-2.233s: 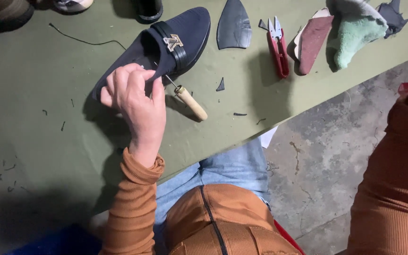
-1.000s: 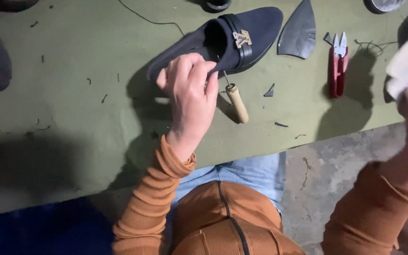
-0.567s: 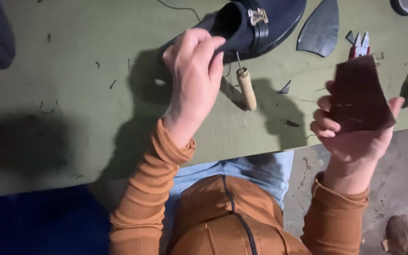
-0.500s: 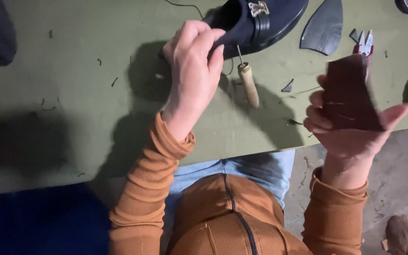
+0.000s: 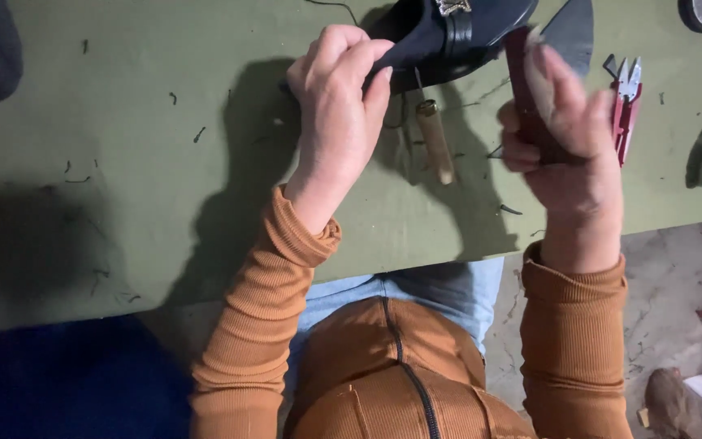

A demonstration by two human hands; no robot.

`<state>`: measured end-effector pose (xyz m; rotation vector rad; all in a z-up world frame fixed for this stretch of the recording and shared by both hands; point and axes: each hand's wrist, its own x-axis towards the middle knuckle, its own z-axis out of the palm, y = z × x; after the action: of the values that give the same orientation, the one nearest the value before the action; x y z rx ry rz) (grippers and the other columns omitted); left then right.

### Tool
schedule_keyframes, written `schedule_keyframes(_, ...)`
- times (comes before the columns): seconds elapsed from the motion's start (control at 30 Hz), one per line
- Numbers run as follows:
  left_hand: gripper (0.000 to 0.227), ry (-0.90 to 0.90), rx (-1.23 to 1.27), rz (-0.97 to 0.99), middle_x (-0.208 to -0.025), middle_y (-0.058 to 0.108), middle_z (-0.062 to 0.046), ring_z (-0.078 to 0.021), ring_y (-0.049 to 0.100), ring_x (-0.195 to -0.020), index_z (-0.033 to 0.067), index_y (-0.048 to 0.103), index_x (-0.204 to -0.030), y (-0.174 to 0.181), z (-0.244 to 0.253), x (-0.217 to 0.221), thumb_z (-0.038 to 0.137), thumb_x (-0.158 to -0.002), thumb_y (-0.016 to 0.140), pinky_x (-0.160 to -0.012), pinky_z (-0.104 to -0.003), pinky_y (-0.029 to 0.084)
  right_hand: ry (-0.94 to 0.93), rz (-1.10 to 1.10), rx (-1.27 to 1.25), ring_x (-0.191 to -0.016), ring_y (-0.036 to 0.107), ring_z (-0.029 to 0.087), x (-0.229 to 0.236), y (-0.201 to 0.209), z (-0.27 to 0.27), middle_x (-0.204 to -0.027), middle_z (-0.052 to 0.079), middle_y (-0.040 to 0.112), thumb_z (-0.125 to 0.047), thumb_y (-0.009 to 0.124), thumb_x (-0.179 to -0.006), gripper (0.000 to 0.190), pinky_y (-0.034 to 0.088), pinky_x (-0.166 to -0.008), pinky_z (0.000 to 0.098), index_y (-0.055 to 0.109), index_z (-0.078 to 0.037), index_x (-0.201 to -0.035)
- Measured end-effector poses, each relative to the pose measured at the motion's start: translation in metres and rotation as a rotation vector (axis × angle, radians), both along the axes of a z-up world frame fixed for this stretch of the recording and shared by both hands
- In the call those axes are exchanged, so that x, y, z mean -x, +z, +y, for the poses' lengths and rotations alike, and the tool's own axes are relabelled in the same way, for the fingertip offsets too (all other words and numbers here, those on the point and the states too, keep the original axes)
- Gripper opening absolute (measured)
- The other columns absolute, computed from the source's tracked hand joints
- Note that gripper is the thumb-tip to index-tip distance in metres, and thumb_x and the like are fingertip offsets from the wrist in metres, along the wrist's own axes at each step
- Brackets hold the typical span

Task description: A person performs manual hand-stitching on several different types of shoes using a stitching awl and thread at a repair bench.

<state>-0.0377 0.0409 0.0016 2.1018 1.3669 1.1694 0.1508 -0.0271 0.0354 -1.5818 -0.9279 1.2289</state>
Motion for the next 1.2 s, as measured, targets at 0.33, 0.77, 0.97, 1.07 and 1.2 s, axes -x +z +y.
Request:
schedule_keyframes(0.33, 0.021, -0.015, -0.060, 0.034, -0.084, 0.045, -0.002, -0.0196, 0.049, -0.078, 0.0085, 0.056, -0.085, 0.001, -0.003, -0.003, -0.002, -0.067, 0.060, -0.069, -0.035, 0.033, 0.442, 1.301, -0.335, -0.070, 0.032, 0.015, -0.027, -0.030, -0.024, -0.119, 0.016, 0.038, -0.047, 0.064, -0.066, 0.090, 0.031, -0.062, 0.0246, 0.020, -0.007, -0.134)
schedule_keyframes(0.77, 0.023, -0.001, -0.054, 0.064, -0.082, 0.047, -0.002, -0.0184, 0.051, -0.075, 0.0082, 0.058, -0.086, 0.003, -0.002, -0.003, -0.003, -0.065, 0.061, -0.072, -0.033, 0.033, -0.045, -0.624, -0.038, -0.072, 0.047, 0.012, -0.079, 0.000, -0.057, -0.087, 0.006, 0.050, -0.023, 0.040, -0.104, 0.024, 0.038, -0.060, 0.0220, 0.049, -0.001, -0.105)
schedule_keyframes(0.97, 0.018, -0.017, -0.048, 0.075, -0.084, 0.047, -0.004, -0.0207, 0.049, -0.079, 0.0059, 0.058, -0.087, 0.005, -0.004, -0.004, 0.002, -0.070, 0.058, -0.072, -0.035, 0.034, 0.086, -0.350, 1.638, -0.051, 0.044, 0.034, -0.346, -0.155, 0.002, -0.062, 0.020, 0.050, -0.024, 0.044, -0.079, 0.037, 0.035, -0.044, 0.0571, 0.055, 0.011, -0.082)
schedule_keyframes(1.07, 0.018, -0.034, -0.070, 0.080, -0.085, 0.048, -0.005, -0.0225, 0.050, -0.080, 0.0062, 0.058, -0.087, 0.006, -0.003, -0.003, 0.002, -0.069, 0.058, -0.071, -0.035, 0.034, 0.105, -0.425, 1.438, -0.053, 0.045, 0.032, -0.359, -0.137, -0.020, -0.065, 0.020, 0.051, -0.020, 0.046, -0.080, 0.032, 0.036, -0.047, 0.0534, 0.054, 0.010, -0.086)
schedule_keyframes(1.2, 0.018, -0.012, -0.013, 0.089, -0.085, 0.046, -0.003, -0.0192, 0.049, -0.080, 0.0074, 0.058, -0.087, 0.007, -0.007, -0.006, 0.002, -0.070, 0.056, -0.074, -0.035, 0.031, 0.169, -0.554, 1.045, -0.058, 0.047, 0.028, -0.287, -0.057, -0.071, -0.072, 0.018, 0.052, -0.013, 0.048, -0.082, 0.026, 0.037, -0.053, 0.0461, 0.054, 0.009, -0.095)
